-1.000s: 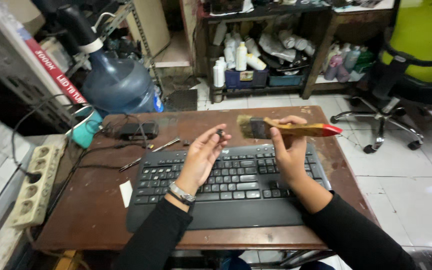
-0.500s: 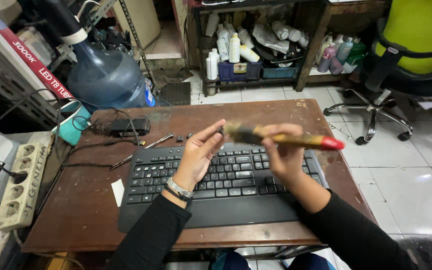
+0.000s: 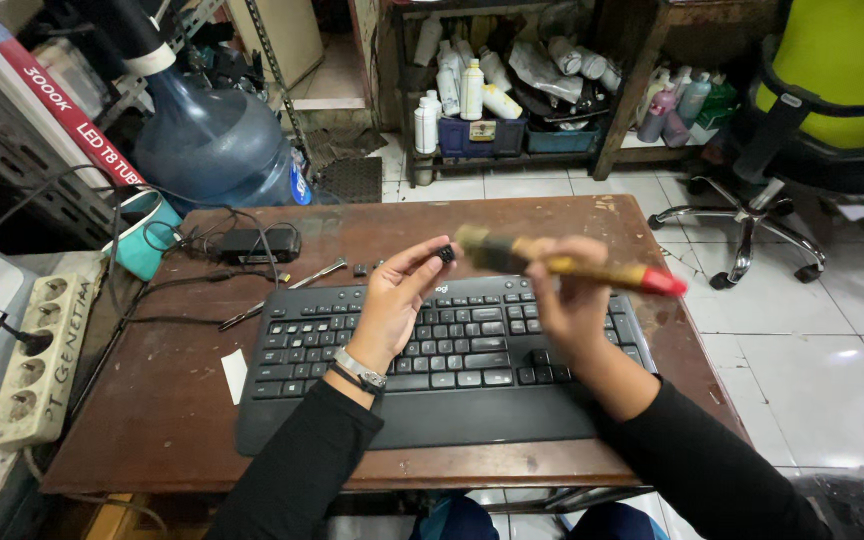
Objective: The person cleans a black computer keyboard using a paintbrush to sweep debris between keys. They remove several keycaps with their fingers, brush the exposed areas, and place the removed keycaps on the desk.
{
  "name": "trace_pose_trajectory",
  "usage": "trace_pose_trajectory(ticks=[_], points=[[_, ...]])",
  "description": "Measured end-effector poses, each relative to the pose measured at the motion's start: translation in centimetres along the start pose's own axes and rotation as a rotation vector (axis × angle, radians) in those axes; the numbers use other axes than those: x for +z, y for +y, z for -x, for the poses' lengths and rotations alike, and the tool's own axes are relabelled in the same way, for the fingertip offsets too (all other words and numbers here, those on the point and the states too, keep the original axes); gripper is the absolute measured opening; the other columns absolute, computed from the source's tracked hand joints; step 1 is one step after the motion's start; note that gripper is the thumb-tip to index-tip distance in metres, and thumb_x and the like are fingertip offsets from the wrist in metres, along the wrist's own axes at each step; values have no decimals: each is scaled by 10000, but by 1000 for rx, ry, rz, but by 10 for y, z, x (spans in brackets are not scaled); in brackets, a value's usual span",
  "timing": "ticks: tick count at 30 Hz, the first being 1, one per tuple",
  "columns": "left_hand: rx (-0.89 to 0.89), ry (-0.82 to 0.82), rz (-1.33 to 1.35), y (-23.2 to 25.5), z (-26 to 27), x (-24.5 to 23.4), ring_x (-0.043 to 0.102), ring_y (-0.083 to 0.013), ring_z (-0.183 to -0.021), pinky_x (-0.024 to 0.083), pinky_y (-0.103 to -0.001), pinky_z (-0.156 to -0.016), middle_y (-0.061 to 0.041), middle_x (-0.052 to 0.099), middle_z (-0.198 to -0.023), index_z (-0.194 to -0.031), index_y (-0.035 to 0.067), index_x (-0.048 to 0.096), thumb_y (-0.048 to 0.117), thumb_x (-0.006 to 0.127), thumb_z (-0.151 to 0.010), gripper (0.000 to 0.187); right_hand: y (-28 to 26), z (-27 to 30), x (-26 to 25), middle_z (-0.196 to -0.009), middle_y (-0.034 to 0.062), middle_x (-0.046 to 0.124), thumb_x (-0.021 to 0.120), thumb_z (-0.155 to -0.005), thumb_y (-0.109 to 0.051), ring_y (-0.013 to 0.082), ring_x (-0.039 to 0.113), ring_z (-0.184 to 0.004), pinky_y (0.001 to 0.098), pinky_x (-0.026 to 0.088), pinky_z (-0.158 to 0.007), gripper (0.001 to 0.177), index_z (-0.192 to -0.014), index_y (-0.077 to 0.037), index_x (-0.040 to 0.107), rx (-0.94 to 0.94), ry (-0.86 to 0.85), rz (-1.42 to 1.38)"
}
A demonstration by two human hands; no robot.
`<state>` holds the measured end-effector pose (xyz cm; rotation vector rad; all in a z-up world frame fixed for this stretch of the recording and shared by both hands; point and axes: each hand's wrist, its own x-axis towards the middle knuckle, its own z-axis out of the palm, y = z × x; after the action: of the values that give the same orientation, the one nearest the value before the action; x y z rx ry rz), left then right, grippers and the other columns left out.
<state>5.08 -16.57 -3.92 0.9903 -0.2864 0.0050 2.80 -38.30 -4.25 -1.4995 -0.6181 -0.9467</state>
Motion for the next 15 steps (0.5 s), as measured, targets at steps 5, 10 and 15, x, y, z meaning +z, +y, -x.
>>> trace_pose_trajectory(ticks=[5, 10, 15], points=[[-11, -2, 7, -2, -1, 1, 709, -246, -1069, 586, -337, -965, -232, 727, -1163, -1261, -62, 672, 23, 679, -927, 345, -16, -4, 14, -1034, 121, 676, 760, -897, -97, 327, 695, -981, 393, 521, -888, 262, -1076, -42, 576, -49, -137, 192], [66, -1, -80, 29, 7, 1, 707, -206, -1055, 577, -309, -979, -210, 733, -1173, -1273, -20, 681, 24, 691, -924, 351, -14, -21, 0, -1090, 120, 550, 638, -1004, -72, 312, 636, -1000, 400, 538, -883, 192, -1135, -26, 505, 26, -20, 174], [242, -2, -728, 94, 27, -34, 705, -207, -960, 575, -331, -960, -173, 733, -1069, -1358, 53, 643, -22, 791, -812, 571, 7, -16, -8, -1169, 117, 662, 597, -911, -113, 256, 600, -1024, 447, 446, -984, 403, -1313, -122, 574, 497, -244, 134]])
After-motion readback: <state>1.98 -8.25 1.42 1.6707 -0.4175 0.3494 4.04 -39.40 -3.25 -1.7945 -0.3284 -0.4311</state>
